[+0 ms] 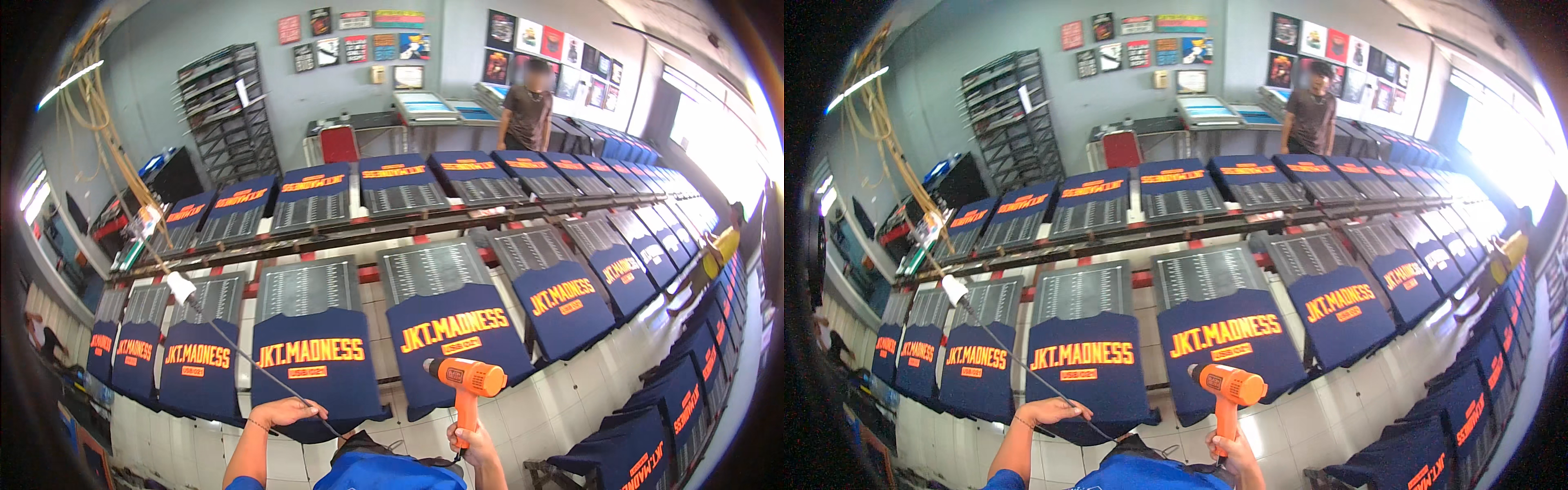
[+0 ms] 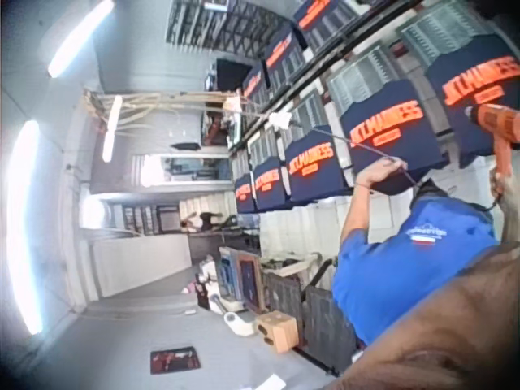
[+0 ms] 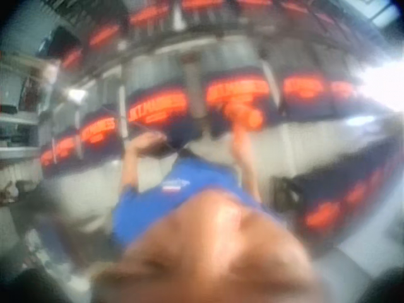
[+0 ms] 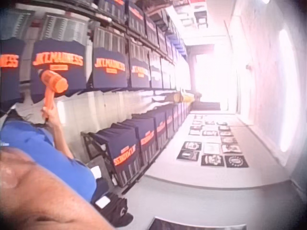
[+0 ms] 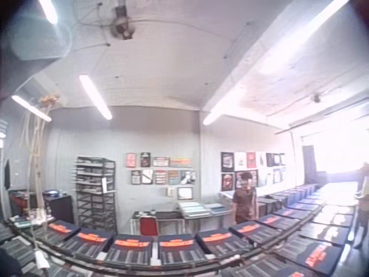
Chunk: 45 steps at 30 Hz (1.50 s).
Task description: The person uses a heat gun to dry the printed ink on a series of blue shirts mounted on boards, moving sequentially from one board to the next.
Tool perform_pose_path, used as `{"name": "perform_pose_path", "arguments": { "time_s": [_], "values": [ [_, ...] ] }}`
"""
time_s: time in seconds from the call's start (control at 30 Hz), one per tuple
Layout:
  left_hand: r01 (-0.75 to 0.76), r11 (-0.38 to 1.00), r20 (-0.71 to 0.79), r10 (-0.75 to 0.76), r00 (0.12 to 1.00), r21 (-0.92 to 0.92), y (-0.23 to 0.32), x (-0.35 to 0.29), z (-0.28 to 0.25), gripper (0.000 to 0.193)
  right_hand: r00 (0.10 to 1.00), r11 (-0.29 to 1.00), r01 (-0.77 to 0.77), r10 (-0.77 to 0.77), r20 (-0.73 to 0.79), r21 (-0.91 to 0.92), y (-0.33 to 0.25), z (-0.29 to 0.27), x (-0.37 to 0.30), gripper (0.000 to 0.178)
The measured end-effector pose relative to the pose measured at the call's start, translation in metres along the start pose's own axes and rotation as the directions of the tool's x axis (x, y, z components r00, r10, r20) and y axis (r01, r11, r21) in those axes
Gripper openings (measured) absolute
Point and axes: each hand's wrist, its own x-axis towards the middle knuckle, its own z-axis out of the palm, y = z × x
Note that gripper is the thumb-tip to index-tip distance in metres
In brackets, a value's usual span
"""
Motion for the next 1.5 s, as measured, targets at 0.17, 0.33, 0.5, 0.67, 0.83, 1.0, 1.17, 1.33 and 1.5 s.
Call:
{"name": "perform_pose_path", "arguments": {
  "time_s": [0.17, 0.33, 0.5, 0.67, 0.83, 1.0, 1.17, 1.33, 1.5],
  "values": [
    [-0.074, 0.988, 0.026, 0.071, 0.997, 0.136, 0.083, 0.066, 0.045, 0.036, 0.996, 0.996, 0.08, -0.079, -0.052, 0.026, -0.039, -0.06, -0.042, 0.067],
    [0.064, 0.982, 0.082, -0.08, 0.993, 0.177, 0.101, 0.119, 0.083, 0.036, 0.988, 0.988, 0.139, -0.134, -0.079, 0.06, -0.069, -0.1, -0.049, 0.069],
    [0.108, 0.972, 0.141, -0.139, 0.98, 0.208, 0.095, 0.159, 0.103, 0.035, 0.987, 0.989, 0.15, -0.15, -0.059, -0.01, -0.1, -0.109, -0.016, 0.067],
    [0.173, 0.954, 0.191, -0.222, 0.956, 0.243, 0.044, 0.193, 0.099, 0.037, 0.988, 0.972, 0.155, -0.156, 0.013, -0.177, -0.137, -0.111, 0.039, 0.064],
    [0.287, 0.941, 0.185, -0.318, 0.93, 0.178, -0.02, 0.208, 0.098, 0.039, 0.997, 0.954, 0.072, -0.074, 0.005, -0.292, -0.189, -0.102, 0.083, 0.059],
    [0.391, 0.92, 0.162, -0.384, 0.909, -0.013, -0.03, 0.194, 0.093, 0.038, 1.0, 0.954, -0.011, 0.012, 0.002, -0.3, -0.227, -0.091, 0.135, 0.053],
    [0.438, 0.871, 0.044, -0.44, 0.897, -0.222, -0.048, 0.159, 0.094, 0.036, 0.995, 0.961, -0.065, 0.082, 0.052, -0.268, -0.264, -0.089, 0.183, 0.038],
    [0.539, 0.722, -0.109, -0.636, 0.764, -0.433, -0.076, 0.114, 0.099, 0.032, 0.987, 0.937, -0.156, 0.155, -0.028, -0.313, -0.302, -0.087, 0.217, 0.024],
    [0.477, 0.552, -0.347, -0.821, 0.453, -0.684, -0.131, 0.079, 0.104, 0.029, 0.973, 0.882, -0.228, 0.218, -0.073, -0.412, -0.316, -0.099, 0.231, 0.022]
  ]
}}
